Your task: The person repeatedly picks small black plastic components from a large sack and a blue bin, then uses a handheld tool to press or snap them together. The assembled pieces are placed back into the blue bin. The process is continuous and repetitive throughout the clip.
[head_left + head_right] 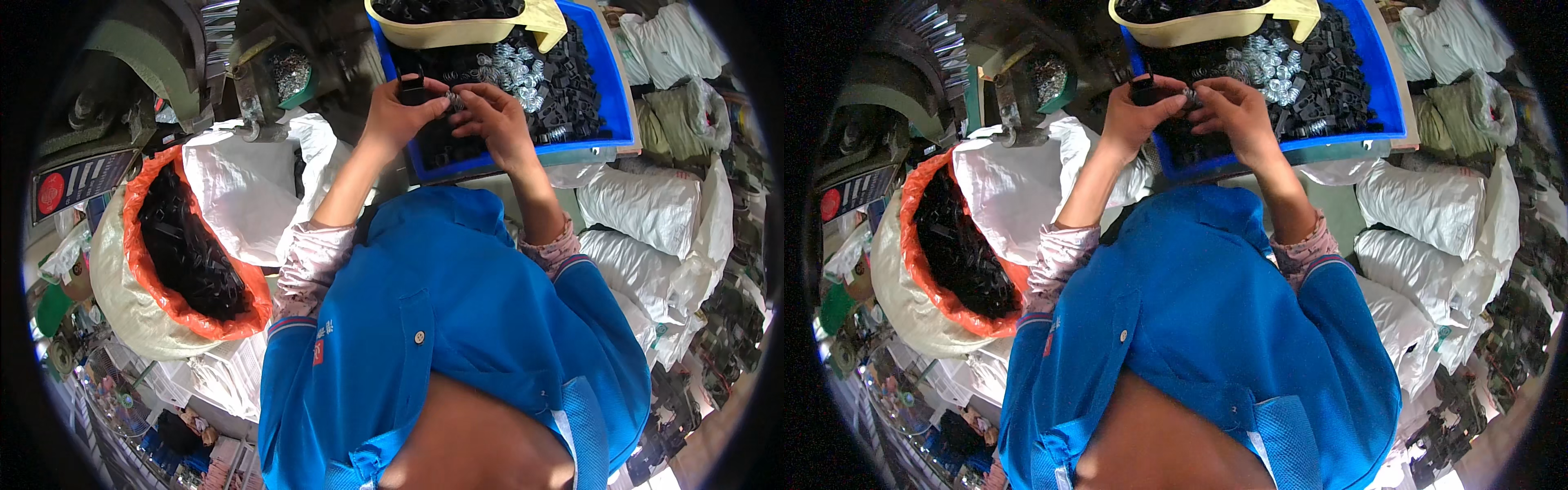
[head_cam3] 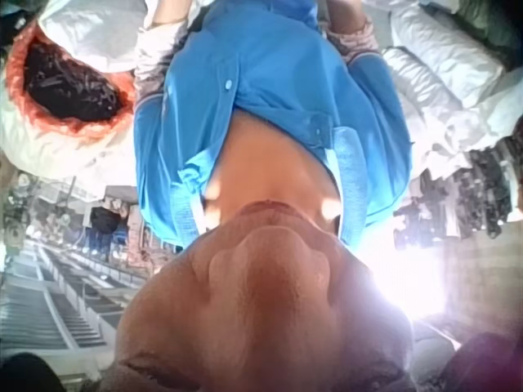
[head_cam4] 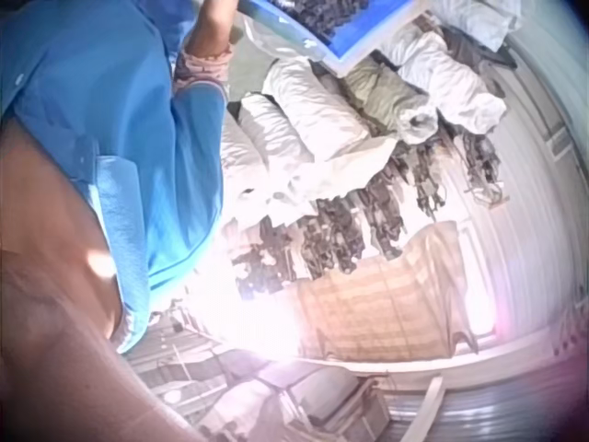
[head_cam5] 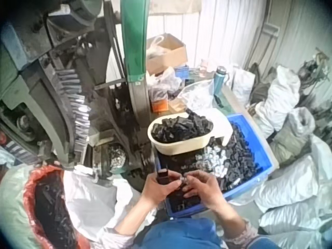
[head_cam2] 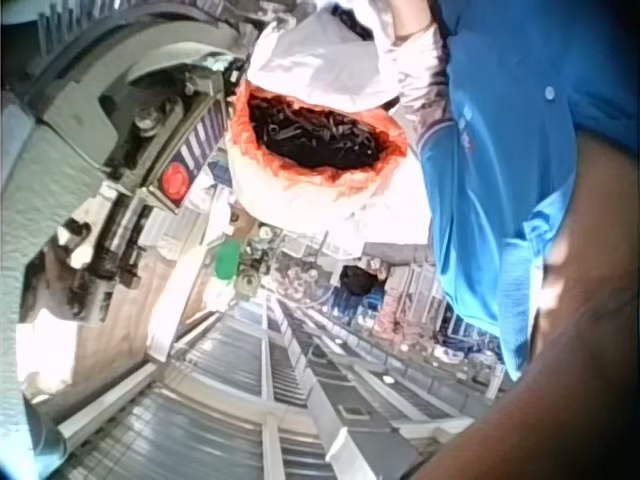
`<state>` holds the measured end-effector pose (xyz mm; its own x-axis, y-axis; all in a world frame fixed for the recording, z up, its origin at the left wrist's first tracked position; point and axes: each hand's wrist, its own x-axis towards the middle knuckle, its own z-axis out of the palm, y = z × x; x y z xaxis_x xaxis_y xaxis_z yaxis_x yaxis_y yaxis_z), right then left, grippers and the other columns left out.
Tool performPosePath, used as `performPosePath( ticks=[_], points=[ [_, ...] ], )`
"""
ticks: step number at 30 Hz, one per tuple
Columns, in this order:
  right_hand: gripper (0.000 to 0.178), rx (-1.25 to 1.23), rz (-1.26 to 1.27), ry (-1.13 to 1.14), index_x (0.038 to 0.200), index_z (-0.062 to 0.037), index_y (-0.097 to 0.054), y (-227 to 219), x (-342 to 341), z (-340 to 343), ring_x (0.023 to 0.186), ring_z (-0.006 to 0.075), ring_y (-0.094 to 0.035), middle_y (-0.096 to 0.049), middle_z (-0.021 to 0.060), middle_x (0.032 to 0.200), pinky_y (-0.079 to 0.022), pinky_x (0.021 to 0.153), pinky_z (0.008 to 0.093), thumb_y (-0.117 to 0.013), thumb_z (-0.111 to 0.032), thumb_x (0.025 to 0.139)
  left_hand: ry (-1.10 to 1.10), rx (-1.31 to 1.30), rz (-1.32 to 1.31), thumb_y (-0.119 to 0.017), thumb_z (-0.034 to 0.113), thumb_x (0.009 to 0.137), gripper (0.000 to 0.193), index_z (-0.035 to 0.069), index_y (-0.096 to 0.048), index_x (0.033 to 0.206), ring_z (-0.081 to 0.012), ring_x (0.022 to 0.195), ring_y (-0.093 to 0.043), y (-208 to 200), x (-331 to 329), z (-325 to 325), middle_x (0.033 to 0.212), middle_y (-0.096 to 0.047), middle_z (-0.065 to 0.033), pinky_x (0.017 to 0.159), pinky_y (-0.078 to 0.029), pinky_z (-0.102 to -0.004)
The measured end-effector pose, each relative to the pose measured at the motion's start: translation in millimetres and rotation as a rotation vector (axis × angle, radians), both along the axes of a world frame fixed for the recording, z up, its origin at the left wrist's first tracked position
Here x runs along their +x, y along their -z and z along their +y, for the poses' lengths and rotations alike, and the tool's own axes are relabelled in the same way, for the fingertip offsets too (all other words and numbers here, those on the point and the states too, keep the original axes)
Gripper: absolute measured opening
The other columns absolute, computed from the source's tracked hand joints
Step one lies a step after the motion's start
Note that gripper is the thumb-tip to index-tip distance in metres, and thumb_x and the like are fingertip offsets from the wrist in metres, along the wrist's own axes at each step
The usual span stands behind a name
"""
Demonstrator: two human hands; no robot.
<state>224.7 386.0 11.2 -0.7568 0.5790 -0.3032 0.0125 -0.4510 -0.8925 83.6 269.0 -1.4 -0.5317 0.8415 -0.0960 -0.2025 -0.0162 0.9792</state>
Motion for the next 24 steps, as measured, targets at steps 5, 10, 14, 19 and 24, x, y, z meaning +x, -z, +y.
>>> performPosePath(
  ticks=[5,10,14,19,24],
  points=[
    [0.026,0.100,-0.033,-0.056,0.110,0.0040,-0.065,3,1,-5,0.077,0.0136,-0.067,-0.069,0.0090,0.090,-0.057,0.068,0.0254,-0.064,-0.016,0.094,-0.045,-0.055,0.055,-0.077,0.007,0.080,0.018,-0.002,-0.070,0.093,-0.0119,0.076,-0.066,-10,7,-7,0.084,-0.070,-0.0070,0.069,-0.053,-0.0243],
    [0.026,0.282,-0.019,-0.108,0.111,0.0053,-0.066,4,1,-7,0.082,0.0136,-0.067,-0.071,0.0121,0.093,-0.055,0.073,0.0254,-0.066,-0.012,0.091,0.003,-0.091,-0.227,-0.076,0.010,0.081,0.019,-0.003,-0.069,0.093,-0.0172,0.072,-0.068,-6,0,-18,0.085,-0.070,-0.0107,0.065,-0.055,-0.0280],
    [0.025,0.385,0.041,-0.105,0.110,0.0047,-0.067,9,3,-9,0.083,0.0124,-0.067,-0.071,0.0115,0.094,-0.054,0.075,0.0247,-0.067,-0.011,0.090,0.012,-0.088,-0.355,-0.076,0.011,0.082,0.020,-0.004,-0.069,0.093,-0.0207,0.072,-0.069,-7,0,-24,0.085,-0.070,-0.0131,0.064,-0.056,-0.0293],
    [0.028,0.237,0.045,-0.041,0.111,0.0046,-0.066,13,5,-21,0.085,0.0129,-0.066,-0.070,0.0103,0.094,-0.054,0.071,0.0250,-0.068,-0.014,0.091,-0.022,-0.118,-0.282,-0.074,0.009,0.083,0.018,-0.004,-0.068,0.094,-0.0197,0.073,-0.069,0,7,-22,0.085,-0.070,-0.0124,0.065,-0.056,-0.0288],
    [0.028,0.012,-0.035,-0.050,0.106,0.0025,-0.066,22,15,-26,0.075,0.0111,-0.061,-0.067,0.0067,0.086,-0.052,0.062,0.0245,-0.066,-0.022,0.092,-0.027,-0.131,-0.130,-0.073,0.007,0.084,0.015,-0.003,-0.068,0.094,-0.0142,0.074,-0.065,-3,18,-24,0.085,-0.069,-0.0085,0.068,-0.055,-0.0274]
  ],
)
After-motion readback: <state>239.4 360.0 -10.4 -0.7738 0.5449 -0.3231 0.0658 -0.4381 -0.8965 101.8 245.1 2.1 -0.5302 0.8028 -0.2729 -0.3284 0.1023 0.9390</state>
